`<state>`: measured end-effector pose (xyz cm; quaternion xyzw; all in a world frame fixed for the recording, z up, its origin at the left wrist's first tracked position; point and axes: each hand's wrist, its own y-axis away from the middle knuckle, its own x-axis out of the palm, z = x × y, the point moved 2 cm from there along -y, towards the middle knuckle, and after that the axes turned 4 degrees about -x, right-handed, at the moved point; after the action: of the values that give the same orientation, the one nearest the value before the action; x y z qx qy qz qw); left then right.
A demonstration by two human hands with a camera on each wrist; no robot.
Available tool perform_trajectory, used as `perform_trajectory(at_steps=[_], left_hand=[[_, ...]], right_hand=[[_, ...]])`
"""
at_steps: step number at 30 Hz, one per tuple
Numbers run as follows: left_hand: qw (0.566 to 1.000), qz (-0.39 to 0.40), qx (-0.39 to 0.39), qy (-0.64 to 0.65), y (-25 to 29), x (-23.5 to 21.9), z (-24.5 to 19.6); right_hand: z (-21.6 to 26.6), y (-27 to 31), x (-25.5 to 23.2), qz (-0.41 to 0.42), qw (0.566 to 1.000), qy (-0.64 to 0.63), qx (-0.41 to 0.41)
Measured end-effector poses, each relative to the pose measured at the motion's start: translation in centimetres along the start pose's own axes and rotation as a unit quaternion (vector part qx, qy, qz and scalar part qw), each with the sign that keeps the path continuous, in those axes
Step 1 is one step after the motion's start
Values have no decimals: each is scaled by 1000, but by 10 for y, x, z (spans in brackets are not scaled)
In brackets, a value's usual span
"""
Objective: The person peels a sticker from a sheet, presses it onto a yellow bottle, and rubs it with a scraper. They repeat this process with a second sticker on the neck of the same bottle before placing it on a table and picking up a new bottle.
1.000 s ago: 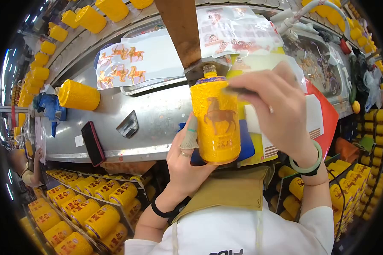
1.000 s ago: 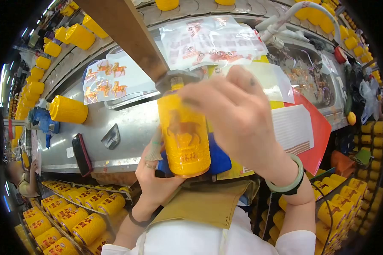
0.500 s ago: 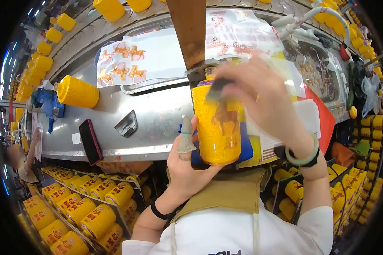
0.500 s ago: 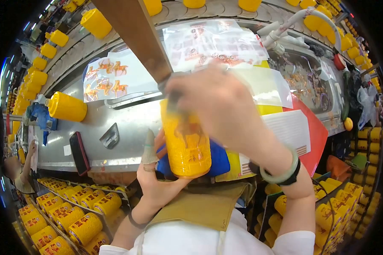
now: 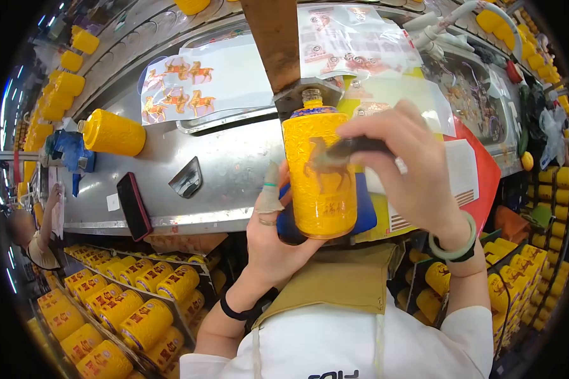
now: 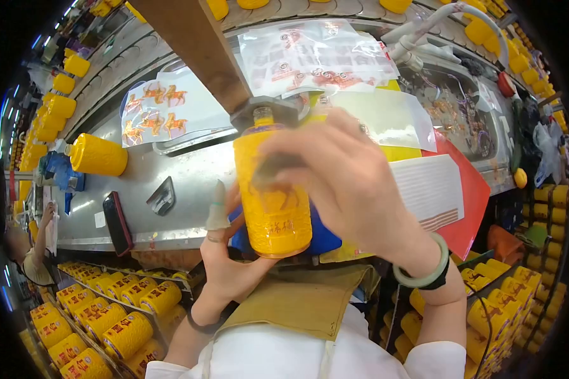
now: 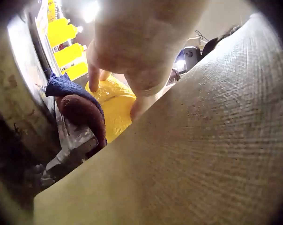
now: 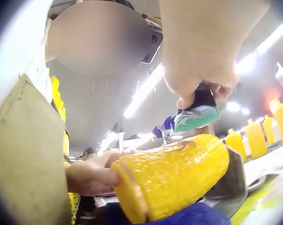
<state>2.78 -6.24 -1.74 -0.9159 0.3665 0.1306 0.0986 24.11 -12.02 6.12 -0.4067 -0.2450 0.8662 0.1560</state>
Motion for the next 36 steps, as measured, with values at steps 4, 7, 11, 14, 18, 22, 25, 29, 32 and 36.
perform_trajectory(at_steps=[4,7,11,14,18,22,25,29,32,36], left_hand=[[998,33,8,50,4,0,2],[992,28,-13,121,1,9,3],[967,15,-121,222,-4,18,-4],[964,43,-117,237,-2,20,-1],[955,47,-119,267,-4,21,-3],[955,43,-115,268,-3,20,-3],[949,68,-143,273,0,17,7],[985,52,-46,156,7,11,14],[997,26,-39,60,16,8,21],[998,-22,-4,52,20,16,23]], right_hand=[[10,12,-2,8,999,19,27],[16,19,1,26,999,-6,35],[26,23,9,71,996,-20,43],[19,23,16,61,998,-3,34],[11,19,19,20,999,24,17],[13,21,21,-5,999,15,29],[14,35,15,-65,997,46,12],[26,58,8,-5,996,68,-66],[36,82,15,20,986,98,-130],[47,83,11,9,992,84,-93]])
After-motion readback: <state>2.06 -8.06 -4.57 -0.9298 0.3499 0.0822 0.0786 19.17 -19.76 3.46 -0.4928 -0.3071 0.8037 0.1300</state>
